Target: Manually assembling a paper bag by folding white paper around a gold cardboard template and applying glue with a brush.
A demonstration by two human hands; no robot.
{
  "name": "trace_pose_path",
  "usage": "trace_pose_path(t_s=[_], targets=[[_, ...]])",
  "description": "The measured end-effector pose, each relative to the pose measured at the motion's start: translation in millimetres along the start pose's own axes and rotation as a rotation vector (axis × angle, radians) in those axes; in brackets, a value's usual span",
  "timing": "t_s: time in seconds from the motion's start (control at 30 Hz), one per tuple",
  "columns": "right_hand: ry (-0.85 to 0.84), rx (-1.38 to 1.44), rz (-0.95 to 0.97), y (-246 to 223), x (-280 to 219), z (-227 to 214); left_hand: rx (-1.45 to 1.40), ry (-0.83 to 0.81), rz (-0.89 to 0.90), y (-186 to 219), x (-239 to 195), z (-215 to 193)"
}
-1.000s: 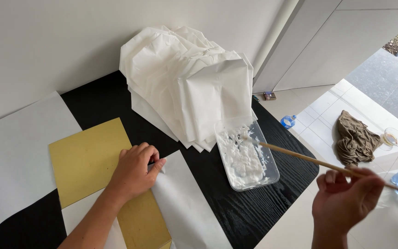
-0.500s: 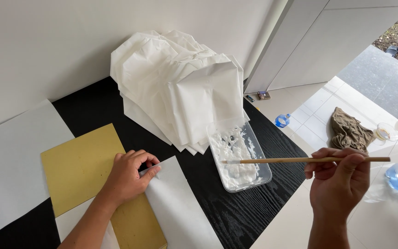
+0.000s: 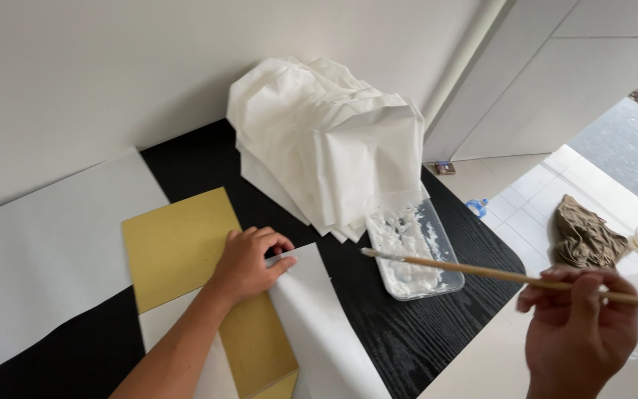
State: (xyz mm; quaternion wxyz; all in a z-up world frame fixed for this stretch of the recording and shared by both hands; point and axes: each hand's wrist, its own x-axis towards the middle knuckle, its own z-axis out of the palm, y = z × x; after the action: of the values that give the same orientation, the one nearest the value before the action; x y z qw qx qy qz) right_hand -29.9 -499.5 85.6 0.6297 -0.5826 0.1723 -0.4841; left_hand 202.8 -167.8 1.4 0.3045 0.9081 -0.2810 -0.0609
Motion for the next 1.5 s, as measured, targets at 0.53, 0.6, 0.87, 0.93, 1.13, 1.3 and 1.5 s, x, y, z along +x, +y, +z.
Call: trace_pose_path(t_s=[0.53,0.6,0.87,0.93,1.13,1.3,1.5], targets=[[-0.425,0.07,0.07,23,-86,29,0.032,0.094,0.057,-3,0,14],[-0.429,-0.001,0.04,18,-92,38,0.029,0.08,0.055,-1,-2,10],[-0.389,-0.191,0.002,2,-104,50,0.049,0.08,0.073,-3,-1,11],[-0.38,-0.227,-0.003,-6,-103,49,0.044,0.076,0.063,-2,-1,11],[-0.415,-0.131,-0.075,-2,-97,61,0.042,0.043,0.04,1,-2,7],[-0.498,-0.212,-0.079,2,-90,71,0.051,0.055,0.043,0,0,9],[-0.487,-0.243,-0.075,-1,-84,62,0.057,0.05,0.029,3,-1,8]])
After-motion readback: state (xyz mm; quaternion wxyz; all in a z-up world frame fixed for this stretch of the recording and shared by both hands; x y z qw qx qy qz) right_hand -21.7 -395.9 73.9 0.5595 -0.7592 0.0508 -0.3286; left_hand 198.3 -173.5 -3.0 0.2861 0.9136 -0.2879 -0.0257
